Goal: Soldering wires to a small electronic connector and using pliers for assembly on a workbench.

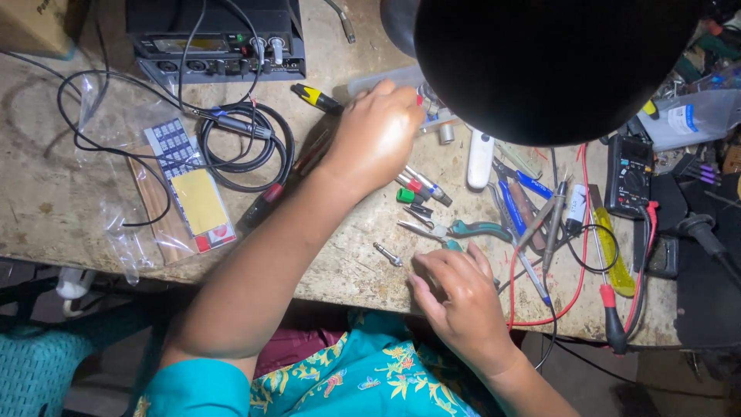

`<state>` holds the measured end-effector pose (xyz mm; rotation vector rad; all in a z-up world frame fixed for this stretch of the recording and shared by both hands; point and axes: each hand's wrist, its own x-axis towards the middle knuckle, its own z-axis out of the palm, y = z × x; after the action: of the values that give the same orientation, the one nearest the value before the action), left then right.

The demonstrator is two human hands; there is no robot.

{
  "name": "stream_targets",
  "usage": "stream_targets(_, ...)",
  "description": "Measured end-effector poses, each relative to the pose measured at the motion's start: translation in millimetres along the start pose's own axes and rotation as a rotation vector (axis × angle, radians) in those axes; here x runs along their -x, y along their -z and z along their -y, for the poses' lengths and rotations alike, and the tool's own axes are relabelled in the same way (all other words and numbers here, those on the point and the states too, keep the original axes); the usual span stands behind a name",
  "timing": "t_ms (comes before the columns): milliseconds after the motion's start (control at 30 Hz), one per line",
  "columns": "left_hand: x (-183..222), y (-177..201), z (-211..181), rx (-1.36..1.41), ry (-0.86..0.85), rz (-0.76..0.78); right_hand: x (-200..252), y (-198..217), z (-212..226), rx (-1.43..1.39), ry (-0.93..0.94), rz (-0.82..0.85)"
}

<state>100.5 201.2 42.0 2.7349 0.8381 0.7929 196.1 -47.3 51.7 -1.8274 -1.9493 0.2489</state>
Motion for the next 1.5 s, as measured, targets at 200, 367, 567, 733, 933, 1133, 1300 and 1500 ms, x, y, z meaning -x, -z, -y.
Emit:
stream_targets(200, 6.1, 0.0, 3.8, 0.091, -0.027, -0.071, -8.1, -3.3, 9.1, 0.084, -0.015, -0.039)
stream_targets(367, 0.5, 4.4, 11.4, 0.178, -0.056, -0.154, -14.9, -5.1, 10.7, 0.136, -0.009, -0.05)
stream_targets(567, -17.7, -2.6, 13.7, -0.079, -0.127, -0.195, -22.0, -1.6, 9.9, 0.138, 0.02, -0.047)
stream_targets(733, -29.2, -4.9, 20.4, 0.116, 0.083, 0.017, -32.9, 10.8, 1.6, -0.021, -0.048, -0.147)
stream_targets(933, -25.2, 3.1, 26.2, 0.099, 0.009, -0.039, -74.6, 11.5, -41.1, -0.086, -0.147, -0.336)
stream_targets(1133, -26.1, 24.3, 9.6, 0.272, 0.277, 0.071, -117.3, 12.8, -51.2, -0.162, -0.388, -0.43)
stream_targets(1300, -27.7, -4.5, 18.1, 0.292, 0.257, 0.052, -122.4, -0.4, -61.8, -0.134, -0.338, -0.484)
stream_targets(1500, -23.0, -6.7, 28.8, 0.247, 0.203, 0.076, -112.1, 10.9, -45.0, -0.025, -0.255, -0.286)
